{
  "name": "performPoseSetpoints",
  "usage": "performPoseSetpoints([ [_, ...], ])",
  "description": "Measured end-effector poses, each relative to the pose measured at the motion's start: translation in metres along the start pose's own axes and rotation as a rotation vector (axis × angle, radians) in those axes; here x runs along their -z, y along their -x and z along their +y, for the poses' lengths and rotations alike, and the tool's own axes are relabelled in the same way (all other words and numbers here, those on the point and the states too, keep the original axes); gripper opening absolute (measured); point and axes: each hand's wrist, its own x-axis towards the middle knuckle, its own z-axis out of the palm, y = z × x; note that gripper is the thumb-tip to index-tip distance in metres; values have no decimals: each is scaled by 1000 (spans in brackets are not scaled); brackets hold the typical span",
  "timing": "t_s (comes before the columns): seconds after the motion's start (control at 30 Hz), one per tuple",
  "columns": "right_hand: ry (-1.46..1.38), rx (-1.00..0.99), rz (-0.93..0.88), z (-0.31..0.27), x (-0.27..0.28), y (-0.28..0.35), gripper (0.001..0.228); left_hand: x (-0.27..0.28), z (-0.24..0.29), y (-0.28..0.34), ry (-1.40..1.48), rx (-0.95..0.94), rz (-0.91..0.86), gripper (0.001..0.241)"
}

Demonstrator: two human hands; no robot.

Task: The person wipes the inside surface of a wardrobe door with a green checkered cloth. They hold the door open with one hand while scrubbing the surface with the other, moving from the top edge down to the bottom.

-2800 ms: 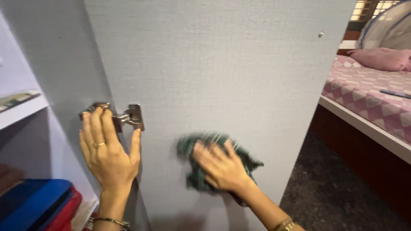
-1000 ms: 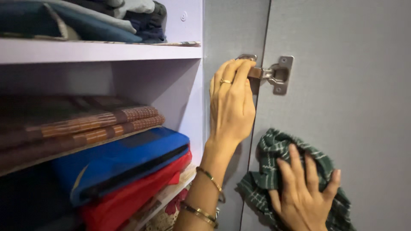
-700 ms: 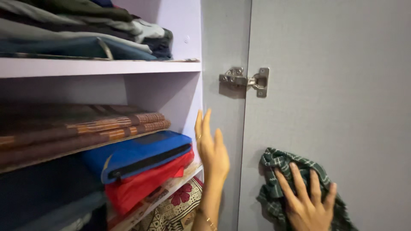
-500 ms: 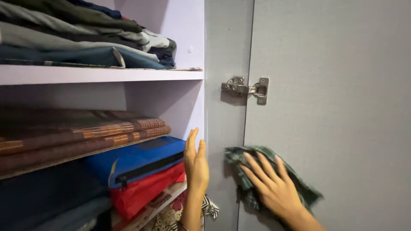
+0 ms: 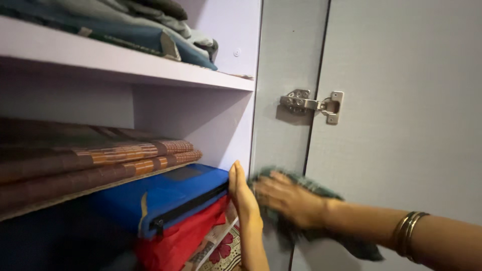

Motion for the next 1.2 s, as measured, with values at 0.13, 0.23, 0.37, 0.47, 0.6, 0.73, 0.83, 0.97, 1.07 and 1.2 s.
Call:
performPoseSetpoints([
  [0.13, -131, 80, -43, 12, 1, -4, 64, 12, -10, -7, -42, -64, -5, 57],
  [0.23, 66, -280, 108, 65, 12, 6, 67, 20, -18, -13, -146, -115, -47, 58],
  [0.37, 293, -631, 261, 64, 12, 15, 64, 41, -28, -36, -118, -178, -203, 65],
  [0.47, 174, -544, 311, 5, -6, 13, 52, 55, -37, -60, -217, 78, -181, 72],
  [0.6, -137, -183, 333, -86, -32, 34, 57, 60, -49, -71, -291, -72, -173, 75],
  [0.73, -89, -382, 297, -114, -52, 44, 56, 71, -50, -44, -676, -118, -181, 70],
  [0.83, -41, -697, 400, -108, -63, 36, 53, 86, -43, -16, -930, -212, -291, 48],
  [0.97, -38, -793, 412, -125, -82, 21, 55, 94, -43, 11, -1065, -558, -327, 21],
  [1.07, -65, -556, 324, -167, -106, 17, 58, 110, -52, 34, -1286, -761, -515, 22],
  [1.2, -69, -308, 74, -229, -130, 32, 60, 140, -65, 66, -1742, -733, -654, 37],
])
